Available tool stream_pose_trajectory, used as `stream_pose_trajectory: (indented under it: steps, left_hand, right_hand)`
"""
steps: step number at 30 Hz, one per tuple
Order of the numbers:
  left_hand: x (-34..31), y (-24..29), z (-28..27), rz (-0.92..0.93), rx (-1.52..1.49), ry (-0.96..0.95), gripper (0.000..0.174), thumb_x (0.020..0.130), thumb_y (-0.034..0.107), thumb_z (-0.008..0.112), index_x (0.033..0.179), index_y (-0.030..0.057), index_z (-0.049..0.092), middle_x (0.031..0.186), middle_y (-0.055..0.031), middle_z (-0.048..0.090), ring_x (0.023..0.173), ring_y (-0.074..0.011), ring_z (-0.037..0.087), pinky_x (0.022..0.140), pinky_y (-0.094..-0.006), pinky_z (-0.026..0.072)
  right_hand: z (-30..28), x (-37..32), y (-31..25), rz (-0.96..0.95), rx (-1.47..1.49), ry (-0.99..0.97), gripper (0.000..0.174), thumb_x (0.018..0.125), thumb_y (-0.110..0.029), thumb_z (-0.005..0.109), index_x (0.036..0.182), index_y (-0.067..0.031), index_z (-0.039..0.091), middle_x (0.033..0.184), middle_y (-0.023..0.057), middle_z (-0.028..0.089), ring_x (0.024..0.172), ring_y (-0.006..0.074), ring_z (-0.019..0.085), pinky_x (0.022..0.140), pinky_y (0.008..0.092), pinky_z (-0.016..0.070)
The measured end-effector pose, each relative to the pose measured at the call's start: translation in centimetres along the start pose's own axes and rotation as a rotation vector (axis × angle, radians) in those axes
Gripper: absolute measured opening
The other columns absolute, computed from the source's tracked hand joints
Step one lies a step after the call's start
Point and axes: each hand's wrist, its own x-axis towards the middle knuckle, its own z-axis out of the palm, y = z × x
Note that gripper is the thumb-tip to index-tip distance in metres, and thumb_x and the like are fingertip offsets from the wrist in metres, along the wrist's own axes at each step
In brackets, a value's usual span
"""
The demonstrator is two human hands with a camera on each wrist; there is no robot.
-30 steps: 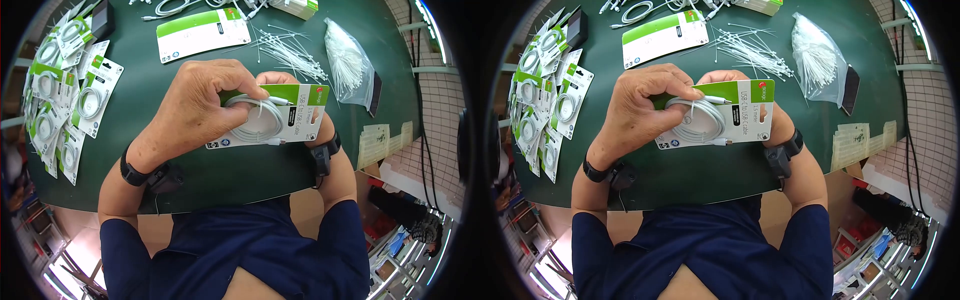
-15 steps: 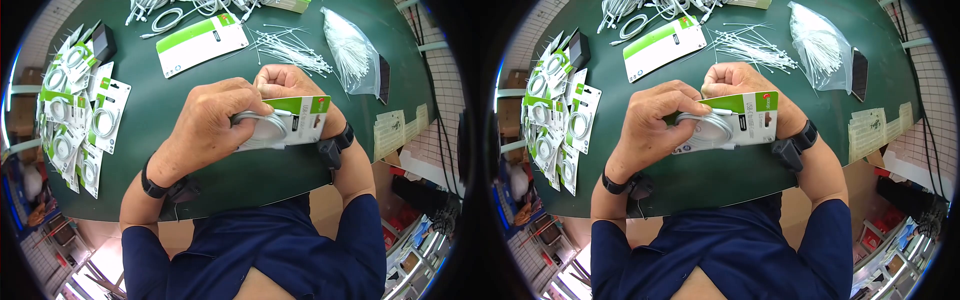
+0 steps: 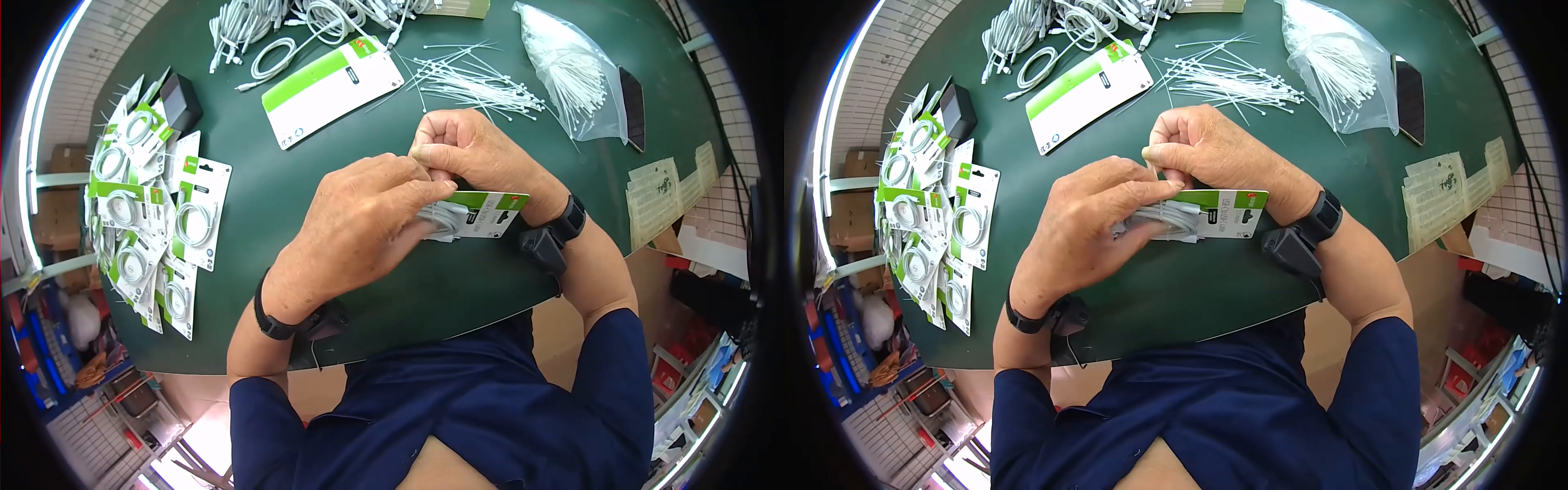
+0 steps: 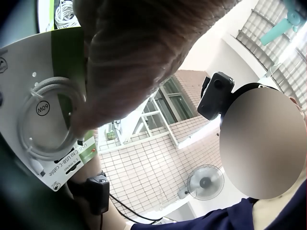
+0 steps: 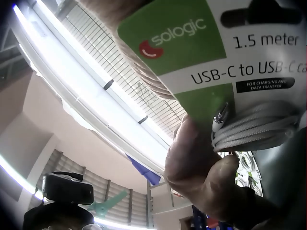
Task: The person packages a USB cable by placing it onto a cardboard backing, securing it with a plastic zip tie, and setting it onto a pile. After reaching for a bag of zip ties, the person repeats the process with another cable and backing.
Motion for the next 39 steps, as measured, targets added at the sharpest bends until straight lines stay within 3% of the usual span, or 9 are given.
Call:
stream_pose_trajectory:
  steps: [7,11,16,20,25,29,32,36,39]
  left_hand:
    - [-0.3,1.0,-0.4,-0.230,-0.223,-0.028,0.037,0.073,0.001,0.084,0.108,0.0067,0.072,0.096,-0.0082,0.070,0.085,-0.0299,0.069,0.070,-0.0420,0.0548]
    - [0.0,1.2,-0.1,-0.177,-0.125,0.008,0.038,0.071,-0.002,0.085,0.107,0.0035,0.075,0.084,-0.0097,0.062,0.073,-0.0286,0.066,0.065,-0.0387,0.0522]
    - [0.2,1.5,0.0,-0.096,0.001,0.024,0.042,0.070,-0.005,0.084,0.110,0.0049,0.074,0.084,-0.0107,0.058,0.075,-0.0275,0.064,0.066,-0.0374,0.0514]
    - [0.1,0.3,-1.0,-0.186,0.011,0.137,0.040,0.076,-0.006,0.082,0.113,0.0036,0.072,0.087,-0.0063,0.059,0.083,-0.0208,0.066,0.072,-0.0334,0.0536]
    - [0.1,-1.1,-1.7,-0.369,-0.588,0.474,0.032,0.086,-0.002,0.079,0.117,0.0008,0.070,0.099,-0.0024,0.067,0.093,-0.0140,0.068,0.078,-0.0291,0.0567]
    - [-0.2,-2.1,-2.4,-0.452,-0.861,0.602,0.027,0.094,0.004,0.077,0.118,-0.0035,0.069,0.107,-0.0043,0.071,0.097,-0.0093,0.067,0.082,-0.0264,0.0568]
    - [-0.3,-2.9,-1.7,-0.545,-0.966,0.626,0.024,0.097,0.007,0.075,0.117,-0.0056,0.068,0.110,-0.0078,0.073,0.096,-0.0089,0.067,0.082,-0.0261,0.0571]
    - [-0.3,-3.6,-0.1,-0.586,-1.006,0.593,0.023,0.100,0.011,0.074,0.116,-0.0041,0.069,0.106,-0.0086,0.075,0.092,-0.0084,0.068,0.081,-0.0251,0.0569]
    - [-0.4,-3.6,0.8,-0.611,-0.986,0.545,0.022,0.100,0.012,0.073,0.115,-0.0034,0.069,0.106,-0.0082,0.075,0.093,-0.0090,0.068,0.083,-0.0255,0.0564]
  right_hand:
    - [0.3,-0.2,-0.4,-0.049,-0.003,0.044,0.018,0.104,-0.013,0.066,0.091,-0.0024,0.060,0.081,0.0008,0.064,0.062,0.0041,0.054,0.056,0.0209,0.0452]
    - [0.4,-0.3,-0.4,-0.045,0.027,0.065,0.018,0.104,-0.013,0.066,0.092,-0.0025,0.059,0.081,0.0017,0.063,0.060,0.0044,0.054,0.055,0.0212,0.0452]
    - [-0.5,0.0,-0.4,0.023,0.041,0.042,0.018,0.104,-0.013,0.066,0.091,-0.0030,0.059,0.084,0.0027,0.065,0.061,0.0048,0.055,0.056,0.0213,0.0465]
    - [-2.5,0.6,1.2,0.005,0.016,0.032,0.016,0.102,-0.013,0.067,0.093,-0.0012,0.061,0.082,0.0029,0.066,0.064,0.0065,0.059,0.057,0.0216,0.0494]
    - [-1.7,-0.4,-0.7,0.046,-0.204,0.136,0.017,0.102,-0.016,0.069,0.100,0.0000,0.064,0.085,0.0035,0.067,0.065,0.0075,0.060,0.059,0.0220,0.0512]
    - [-2.2,0.4,-0.4,-0.115,-0.032,0.296,0.026,0.103,-0.020,0.070,0.115,0.0028,0.065,0.093,0.0052,0.069,0.074,0.0086,0.064,0.065,0.0228,0.0534]
    - [-1.1,-0.5,-1.1,-0.391,0.138,0.411,0.030,0.105,-0.015,0.064,0.129,0.0021,0.062,0.106,0.0063,0.070,0.085,0.0092,0.064,0.071,0.0236,0.0528]
    - [1.2,-0.9,-0.9,-0.408,-0.035,0.240,0.039,0.104,-0.020,0.067,0.135,0.0026,0.059,0.117,0.0085,0.070,0.099,0.0126,0.066,0.085,0.0278,0.0548]
    - [1.9,-0.9,-1.0,-0.314,-0.104,0.271,0.044,0.104,-0.022,0.070,0.137,0.0034,0.059,0.121,0.0094,0.071,0.105,0.0141,0.067,0.092,0.0306,0.0548]
